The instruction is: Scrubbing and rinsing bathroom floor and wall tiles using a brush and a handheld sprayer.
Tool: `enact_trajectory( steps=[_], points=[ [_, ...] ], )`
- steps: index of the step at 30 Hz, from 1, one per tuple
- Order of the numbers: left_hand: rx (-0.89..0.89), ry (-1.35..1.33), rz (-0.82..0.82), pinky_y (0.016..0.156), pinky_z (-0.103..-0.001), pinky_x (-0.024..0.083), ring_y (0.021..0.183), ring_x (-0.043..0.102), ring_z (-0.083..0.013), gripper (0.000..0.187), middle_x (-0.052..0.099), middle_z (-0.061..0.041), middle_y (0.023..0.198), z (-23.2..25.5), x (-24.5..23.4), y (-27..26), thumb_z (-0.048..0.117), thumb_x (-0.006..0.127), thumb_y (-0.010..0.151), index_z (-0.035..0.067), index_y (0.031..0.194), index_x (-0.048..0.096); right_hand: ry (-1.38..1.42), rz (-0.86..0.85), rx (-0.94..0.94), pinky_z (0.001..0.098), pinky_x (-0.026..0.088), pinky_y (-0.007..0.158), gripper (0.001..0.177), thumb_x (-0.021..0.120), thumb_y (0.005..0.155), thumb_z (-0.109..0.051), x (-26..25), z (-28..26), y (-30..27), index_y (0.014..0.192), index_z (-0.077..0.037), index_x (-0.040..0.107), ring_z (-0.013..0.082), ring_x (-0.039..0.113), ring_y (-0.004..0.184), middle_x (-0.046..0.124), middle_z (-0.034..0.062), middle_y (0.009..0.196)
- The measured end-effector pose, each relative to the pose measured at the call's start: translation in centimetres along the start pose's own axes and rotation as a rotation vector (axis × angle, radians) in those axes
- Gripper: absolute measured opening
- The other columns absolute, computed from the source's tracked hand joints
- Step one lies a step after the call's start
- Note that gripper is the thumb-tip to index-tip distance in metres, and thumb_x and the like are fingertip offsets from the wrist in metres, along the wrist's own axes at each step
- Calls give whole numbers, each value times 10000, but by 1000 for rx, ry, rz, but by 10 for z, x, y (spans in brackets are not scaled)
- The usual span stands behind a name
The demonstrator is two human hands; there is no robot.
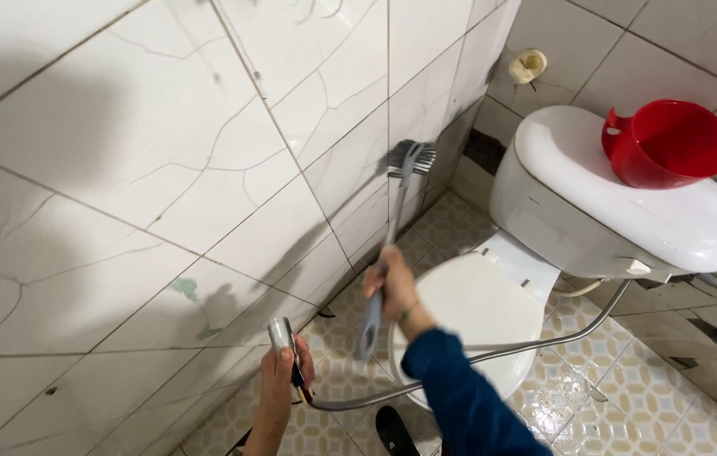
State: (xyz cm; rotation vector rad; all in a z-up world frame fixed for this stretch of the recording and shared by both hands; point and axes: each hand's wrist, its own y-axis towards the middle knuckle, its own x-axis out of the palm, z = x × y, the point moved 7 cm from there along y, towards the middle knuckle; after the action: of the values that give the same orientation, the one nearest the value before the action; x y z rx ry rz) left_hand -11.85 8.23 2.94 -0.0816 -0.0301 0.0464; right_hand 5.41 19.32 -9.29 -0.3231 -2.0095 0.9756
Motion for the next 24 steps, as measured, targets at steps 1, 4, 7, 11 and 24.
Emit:
enact_trajectory(
  steps=[1, 4, 7, 11, 24],
  points=[
    [0, 1, -12, 376, -257, 369, 375, 439, -115, 509, 494, -17, 466, -5, 1, -1, 540, 402, 863, 76, 682, 508, 8, 4, -7, 248, 360, 302, 290, 530, 901, -376, -4, 3, 11, 837, -128, 394, 106, 363, 377, 391, -5, 534],
    [-94, -57, -5, 382, -287, 365, 368, 428, -137, 485, 467, -34, 474, -30, 4, 0, 507, 424, 871, 57, 720, 519, 147, 59, 118, 188, 278, 296, 407, 566, 873, -418, -7, 30, -3, 678, -106, 393, 77, 356, 392, 411, 28, 545],
    [-100, -108, -5, 353, -284, 358, 357, 440, -154, 457, 453, -47, 457, -53, 4, 11, 466, 430, 879, 29, 789, 529, -612, 33, -73, 265, 388, 359, 451, 349, 898, -517, 0, 50, -94, 1174, -184, 475, 156, 485, 370, 485, 37, 466],
    [-144, -109, -75, 355, -300, 360, 351, 438, -170, 455, 456, -64, 483, -67, 16, 27, 459, 421, 879, 22, 814, 527, -320, -51, 19, 262, 394, 281, 259, 464, 922, -410, -18, 41, -33, 1093, -217, 448, 145, 399, 343, 447, 59, 572],
    [-276, -68, -193, 418, -297, 365, 364, 463, -172, 461, 515, -80, 461, -88, 96, 59, 459, 424, 848, 14, 858, 541, -344, -43, 239, 218, 340, 282, 257, 447, 947, -354, -71, 7, 6, 1124, -184, 372, 84, 267, 337, 346, 62, 604]
  ],
)
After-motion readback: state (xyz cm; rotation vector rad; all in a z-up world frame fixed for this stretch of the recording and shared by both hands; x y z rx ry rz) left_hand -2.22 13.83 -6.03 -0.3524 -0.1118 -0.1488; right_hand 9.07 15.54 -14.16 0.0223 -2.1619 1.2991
